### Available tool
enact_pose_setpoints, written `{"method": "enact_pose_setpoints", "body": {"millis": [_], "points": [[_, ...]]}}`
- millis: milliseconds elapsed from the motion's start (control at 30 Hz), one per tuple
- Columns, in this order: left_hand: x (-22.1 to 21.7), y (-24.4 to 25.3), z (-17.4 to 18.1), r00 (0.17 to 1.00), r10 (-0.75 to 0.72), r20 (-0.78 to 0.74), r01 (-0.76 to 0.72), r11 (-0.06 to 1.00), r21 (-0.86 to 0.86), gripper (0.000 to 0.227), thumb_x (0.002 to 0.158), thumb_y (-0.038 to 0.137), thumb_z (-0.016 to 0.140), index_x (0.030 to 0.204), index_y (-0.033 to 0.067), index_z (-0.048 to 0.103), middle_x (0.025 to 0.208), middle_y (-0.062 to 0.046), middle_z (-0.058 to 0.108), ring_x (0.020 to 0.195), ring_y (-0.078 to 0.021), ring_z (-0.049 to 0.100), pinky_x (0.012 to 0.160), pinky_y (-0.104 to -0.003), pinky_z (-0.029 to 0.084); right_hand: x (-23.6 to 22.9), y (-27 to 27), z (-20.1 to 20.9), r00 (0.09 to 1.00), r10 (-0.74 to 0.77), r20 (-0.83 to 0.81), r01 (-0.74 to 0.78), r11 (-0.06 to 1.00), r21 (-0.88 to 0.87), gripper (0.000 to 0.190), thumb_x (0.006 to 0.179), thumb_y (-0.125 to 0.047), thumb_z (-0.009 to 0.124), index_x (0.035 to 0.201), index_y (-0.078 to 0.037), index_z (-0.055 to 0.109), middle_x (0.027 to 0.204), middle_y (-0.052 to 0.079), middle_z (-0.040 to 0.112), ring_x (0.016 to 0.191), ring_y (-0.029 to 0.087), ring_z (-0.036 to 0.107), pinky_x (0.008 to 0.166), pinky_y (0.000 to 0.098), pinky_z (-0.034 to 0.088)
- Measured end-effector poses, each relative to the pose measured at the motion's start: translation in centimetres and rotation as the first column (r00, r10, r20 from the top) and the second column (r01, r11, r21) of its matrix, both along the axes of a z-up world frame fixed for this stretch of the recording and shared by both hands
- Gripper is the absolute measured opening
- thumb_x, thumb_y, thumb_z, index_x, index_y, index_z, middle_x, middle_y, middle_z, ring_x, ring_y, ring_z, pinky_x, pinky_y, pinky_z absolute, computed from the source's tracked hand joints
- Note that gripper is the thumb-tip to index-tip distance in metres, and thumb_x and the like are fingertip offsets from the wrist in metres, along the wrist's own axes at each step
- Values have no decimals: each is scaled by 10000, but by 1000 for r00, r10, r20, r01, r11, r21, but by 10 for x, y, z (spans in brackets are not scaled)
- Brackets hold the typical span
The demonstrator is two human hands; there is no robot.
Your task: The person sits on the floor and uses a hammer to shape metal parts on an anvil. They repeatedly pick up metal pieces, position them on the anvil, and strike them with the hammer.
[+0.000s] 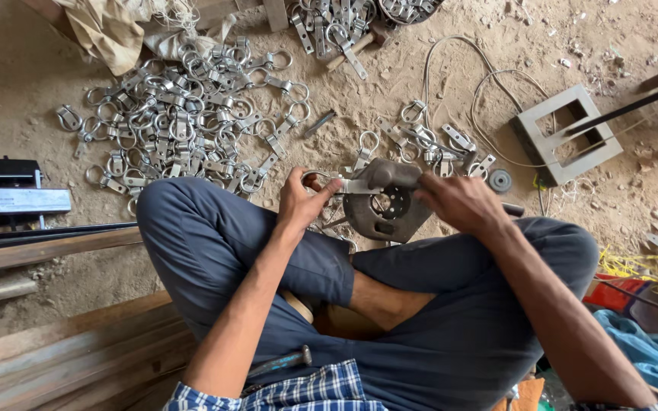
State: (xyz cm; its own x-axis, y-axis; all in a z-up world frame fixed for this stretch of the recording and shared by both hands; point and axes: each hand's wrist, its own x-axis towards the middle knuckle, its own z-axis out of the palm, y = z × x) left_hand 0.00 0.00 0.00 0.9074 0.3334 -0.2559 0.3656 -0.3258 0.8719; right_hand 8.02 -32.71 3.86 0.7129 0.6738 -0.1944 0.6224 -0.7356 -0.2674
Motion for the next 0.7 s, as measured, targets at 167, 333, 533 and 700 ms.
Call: {"method": "enact_pose_setpoints", "body": {"millis": [167, 333, 533, 700], "points": [[2, 2, 8, 995, 101, -17, -102, 983, -150, 645, 700, 526, 887, 1025, 19, 656, 846, -31, 647, 727, -147, 629, 625, -318, 573, -6, 19, 17, 1000, -16, 13, 15, 997, 75, 369, 1042, -475, 505, 1074, -115, 579, 579, 58, 610, 401, 168, 525, 359, 373, 422], [2, 2, 14, 989, 139, -55, -139, 990, -9, 601, 707, 475, 920, 979, -4, 681, 833, -42, 672, 724, -149, 660, 608, -298, 568, -3, 18, 15, 997, -60, 49, 54, 992, 118, 345, 1043, -454, 517, 988, -118, 572, 597, 50, 594, 371, 173, 477, 350, 385, 404], [0, -1, -1, 985, 171, -12, -171, 980, -103, 684, 652, 572, 881, 969, 5, 669, 884, -77, 712, 748, -212, 715, 628, -397, 602, 5, 7, 6, 994, -40, 100, 10, 960, 278, 315, 1086, -390, 511, 995, -92, 562, 618, 31, 563, 381, 168, 435, 357, 375, 401], [2, -1, -9, 989, 128, 68, -138, 978, 155, 766, 641, 673, 856, 995, 11, 704, 928, -137, 771, 810, -258, 739, 738, -395, 578, 2, 21, 18, 994, 3, 113, -23, 983, 180, 312, 1038, -399, 570, 1014, -88, 581, 568, 117, 589, 486, 289, 574, 455, 434, 446]]}}
